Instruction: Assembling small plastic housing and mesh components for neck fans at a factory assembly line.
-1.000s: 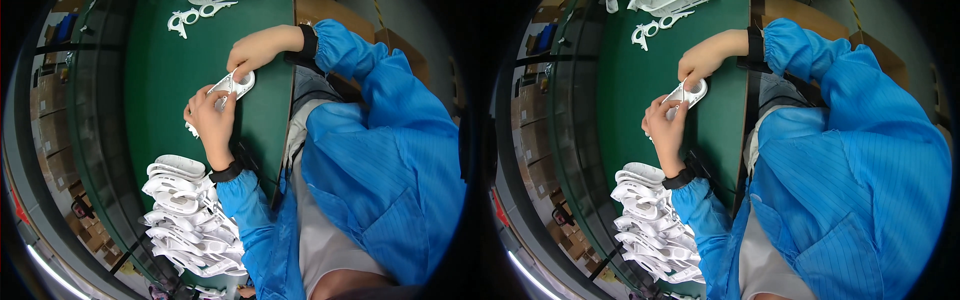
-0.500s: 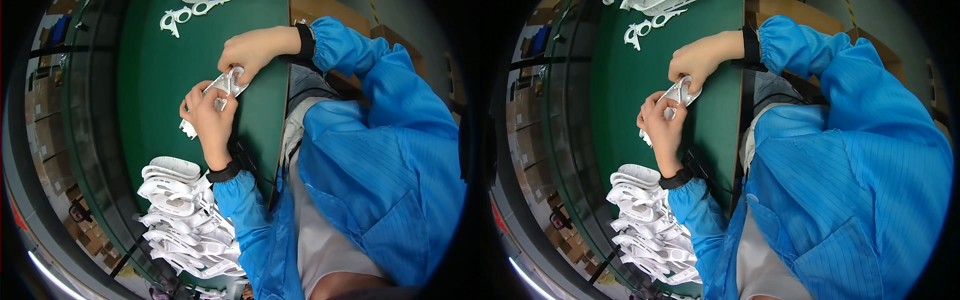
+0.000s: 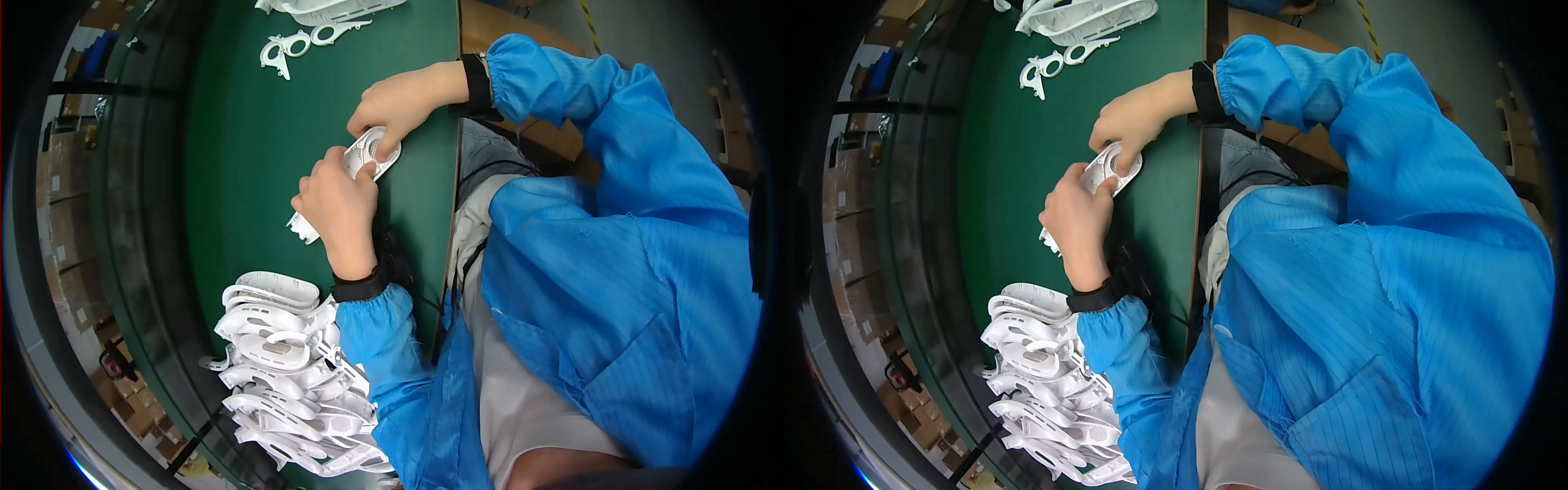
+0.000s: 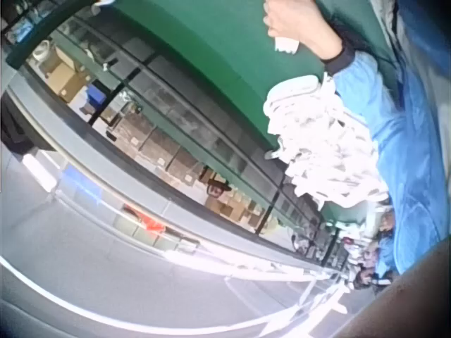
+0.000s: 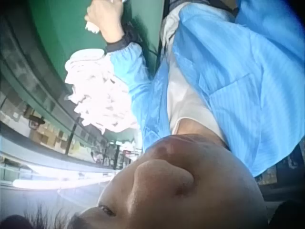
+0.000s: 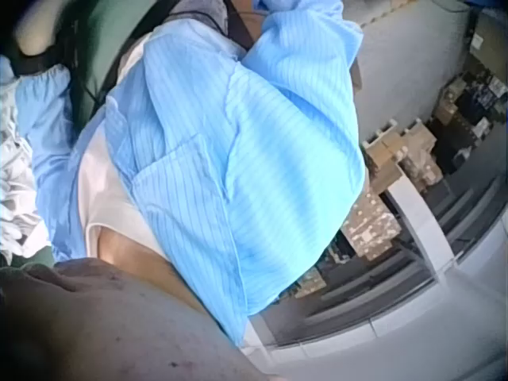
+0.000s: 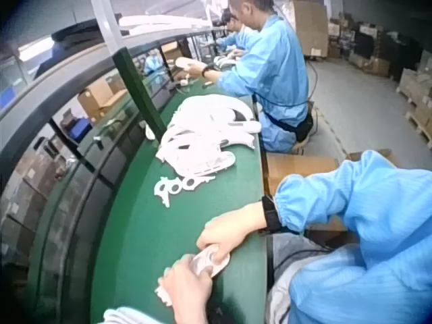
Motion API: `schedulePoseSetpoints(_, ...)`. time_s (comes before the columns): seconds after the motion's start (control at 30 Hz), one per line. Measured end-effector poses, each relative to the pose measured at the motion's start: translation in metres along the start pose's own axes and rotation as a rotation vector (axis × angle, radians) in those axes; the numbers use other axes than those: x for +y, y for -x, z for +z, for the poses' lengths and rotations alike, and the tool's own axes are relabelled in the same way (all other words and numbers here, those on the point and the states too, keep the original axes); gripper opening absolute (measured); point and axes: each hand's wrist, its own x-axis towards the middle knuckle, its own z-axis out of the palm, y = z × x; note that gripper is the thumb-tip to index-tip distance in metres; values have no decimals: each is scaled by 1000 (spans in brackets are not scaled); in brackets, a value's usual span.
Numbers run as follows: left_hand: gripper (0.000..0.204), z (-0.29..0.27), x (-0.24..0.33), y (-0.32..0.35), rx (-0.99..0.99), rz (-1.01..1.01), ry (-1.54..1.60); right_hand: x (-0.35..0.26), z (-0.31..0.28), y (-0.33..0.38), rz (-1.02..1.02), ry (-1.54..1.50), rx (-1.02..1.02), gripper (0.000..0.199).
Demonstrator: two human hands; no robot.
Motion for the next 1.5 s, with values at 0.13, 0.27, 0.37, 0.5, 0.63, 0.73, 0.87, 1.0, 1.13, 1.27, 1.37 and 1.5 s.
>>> schedulePoseSetpoints(0.13, 30, 2, -8, -3, 87, 27, 41, -2, -12, -13, 210, -140, -198, 36)
schedulePoseSetpoints(0.27, 42, 4, -21, 14, 305, 221, 60, 8, 6, -14, -204, -31, 146, 32)
schedulePoseSetpoints(0.37, 39, 19, 0, 19, 687, 84, 125, 9, -21, -10, 206, -307, 26, 31)
schedulePoseSetpoints(0.5, 33, 38, -32, 38, 695, 5, 439, 8, -23, -81, 206, -425, 121, 26)
schedulePoseSetpoints(0.63, 42, 46, -23, 29, 549, -135, 1042, 21, -15, -161, 385, -860, 217, 36)
schedulePoseSetpoints(0.73, 47, 47, -27, 26, 497, -150, 921, 0, -14, -195, 196, -1315, 137, 71)
schedulePoseSetpoints(0.87, 49, 47, -34, 27, 488, -137, 939, -8, -24, -198, 207, -701, 231, 64)
schedulePoseSetpoints(1.0, 43, 55, -33, 18, 542, -74, 648, 53, -43, -141, -87, 127, 681, 45)
schedulePoseSetpoints(1.13, 39, 49, -37, 21, 496, -147, 597, 46, -62, -55, 354, 386, 468, 51)
schedulePoseSetpoints(1.27, 36, 51, -35, 19, 509, -105, 595, 68, -61, -22, 205, 304, 307, 38)
schedulePoseSetpoints(1.37, 32, 55, -36, 22, 529, -92, 586, 71, -55, -24, 382, 171, 400, 30)
schedulePoseSetpoints(1.5, 28, 53, -39, 22, 572, -59, 566, 87, -53, -43, 368, 129, 614, 52)
